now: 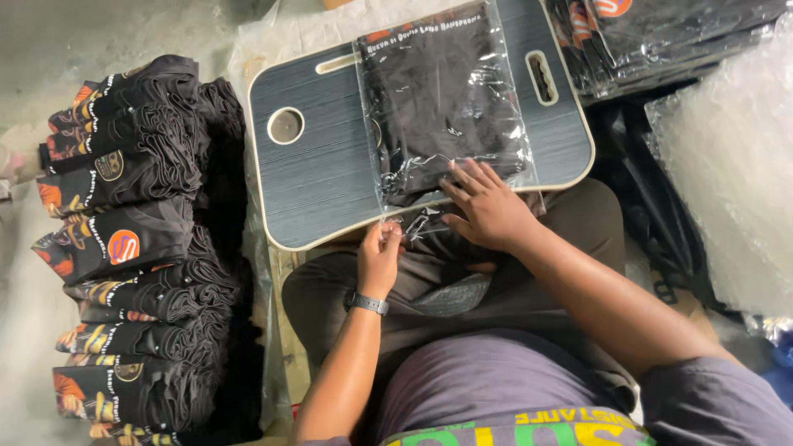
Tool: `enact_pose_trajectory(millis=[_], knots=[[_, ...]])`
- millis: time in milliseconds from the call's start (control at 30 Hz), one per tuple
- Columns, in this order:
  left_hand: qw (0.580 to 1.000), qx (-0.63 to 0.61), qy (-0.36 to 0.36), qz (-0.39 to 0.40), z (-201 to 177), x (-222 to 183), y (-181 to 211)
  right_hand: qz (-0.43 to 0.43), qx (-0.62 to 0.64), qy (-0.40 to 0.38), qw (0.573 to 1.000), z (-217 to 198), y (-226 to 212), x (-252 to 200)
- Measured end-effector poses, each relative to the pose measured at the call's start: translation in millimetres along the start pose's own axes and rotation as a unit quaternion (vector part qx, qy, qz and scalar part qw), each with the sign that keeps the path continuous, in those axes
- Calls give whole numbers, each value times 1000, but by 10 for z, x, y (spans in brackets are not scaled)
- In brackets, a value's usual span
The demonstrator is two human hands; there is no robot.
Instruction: The person packages shirts by placing each shirt into a plastic bag, folding the bag over, and securing it on a small portable desk.
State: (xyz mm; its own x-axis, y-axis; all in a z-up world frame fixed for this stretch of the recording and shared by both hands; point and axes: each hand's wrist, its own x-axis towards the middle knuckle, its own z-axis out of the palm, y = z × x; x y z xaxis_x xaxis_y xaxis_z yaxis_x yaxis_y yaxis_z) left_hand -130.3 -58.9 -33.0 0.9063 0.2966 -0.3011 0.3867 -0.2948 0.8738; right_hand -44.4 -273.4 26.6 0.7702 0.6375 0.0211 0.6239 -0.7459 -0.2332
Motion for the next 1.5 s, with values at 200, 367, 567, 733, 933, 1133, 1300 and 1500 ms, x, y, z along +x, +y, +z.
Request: enact_pose_trajectory(millis=[200,367,567,733,933,1133,1300,1500], knots=[[998,-26,51,-6,56,-26,364,47,-32,50,997,30,-213,496],[998,9,59,11,121,17,78,108,-2,2,994,29,-300,820],[998,50,28,-5,47,-26,231,2,-29,-84,996,48,-354,803],[999,26,25,10,-51,-105,411,-12,-52,-77,996,36,-325,650],[912,217,115,327,-362,-226,461,-193,140,151,959,-264,214,-172],[789,385,-9,479,-482,132,301,-76,42,207,974,-216,758,-652],[758,411,19,506,-426,431,-27,-101,27,189,976,-12,1038,-682],[736,386,81,551,-365,583,-100,-117,47,250,960,294,1263,-590]])
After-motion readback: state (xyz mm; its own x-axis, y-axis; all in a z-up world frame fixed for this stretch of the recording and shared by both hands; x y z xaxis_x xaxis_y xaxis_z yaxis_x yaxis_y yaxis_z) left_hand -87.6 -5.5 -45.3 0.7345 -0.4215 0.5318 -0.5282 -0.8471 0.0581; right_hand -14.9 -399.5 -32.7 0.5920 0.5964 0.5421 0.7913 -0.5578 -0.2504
